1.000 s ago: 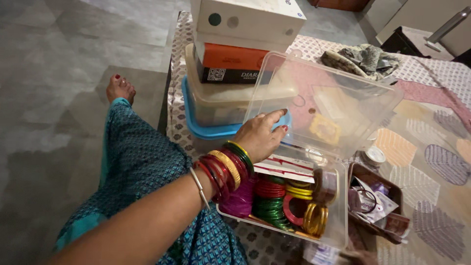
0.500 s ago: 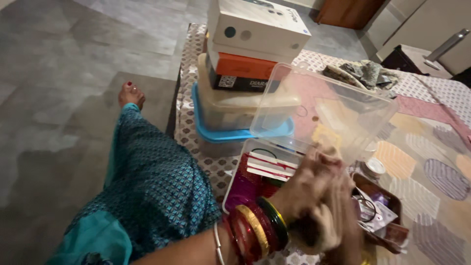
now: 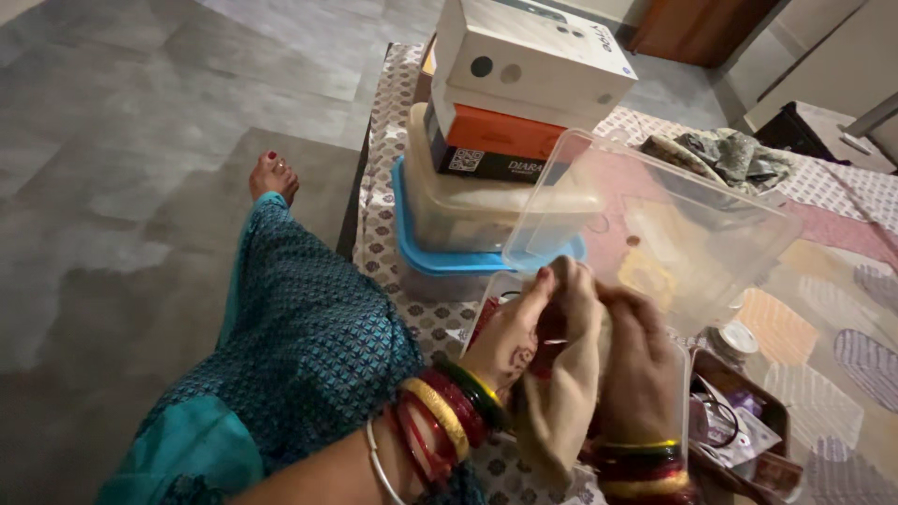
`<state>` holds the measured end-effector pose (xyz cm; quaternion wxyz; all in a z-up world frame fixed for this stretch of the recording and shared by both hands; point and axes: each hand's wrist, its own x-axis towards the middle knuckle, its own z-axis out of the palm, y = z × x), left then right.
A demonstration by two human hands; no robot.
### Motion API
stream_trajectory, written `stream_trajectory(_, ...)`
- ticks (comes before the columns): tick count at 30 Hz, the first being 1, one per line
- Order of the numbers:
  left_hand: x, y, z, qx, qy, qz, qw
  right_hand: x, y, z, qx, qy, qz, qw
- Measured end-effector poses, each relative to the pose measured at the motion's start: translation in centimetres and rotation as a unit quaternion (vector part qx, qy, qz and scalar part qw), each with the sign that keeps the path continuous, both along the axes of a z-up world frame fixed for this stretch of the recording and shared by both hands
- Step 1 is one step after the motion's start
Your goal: The person sits on the floor and opens a clear plastic container filled with colorful bangles. They remove a small photograph and several small packets from the container, placing them into a brown plastic basket. The person then picks up a small metal bowl from the basket and uses a thin metal tool to stir or manipulate small items inside it.
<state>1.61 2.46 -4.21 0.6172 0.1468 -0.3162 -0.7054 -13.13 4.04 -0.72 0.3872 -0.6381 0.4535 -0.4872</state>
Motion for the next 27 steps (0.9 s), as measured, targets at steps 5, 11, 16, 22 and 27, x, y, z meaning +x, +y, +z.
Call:
stream_trajectory(5, -2.3, 2.4, -2.1, -0.029, -0.349, 0.187, 0.918, -0.2, 2.1, -1.1, 0.243, -0.38, 0.007, 0.893)
stream_trajectory(11, -2.3, 3.6, 0.0, -0.069, -0.497, 0.213, 0.838, -4.4, 1.9, -5.1, 0.243, -0.207, -0.009, 0.948)
stream_trajectory(16, -0.7, 3.8, 0.8, -0.161, -0.521, 0.269, 0.794, -10.6, 2.0, -6.7, 0.265, -0.269, -0.07, 0.923)
stream_trajectory(22, 0.0, 4.0, -0.3, -0.133, -0.504, 0.231, 0.821, -12.6, 3.2, -7.0, 0.204, -0.197, -0.124, 0.951)
stream_trajectory(27, 0.2, 4.9, 0.5, -0.154, -0.526, 0.296, 0.782, -13.7, 3.9, -6.9, 0.179, -0.163, -0.147, 0.959)
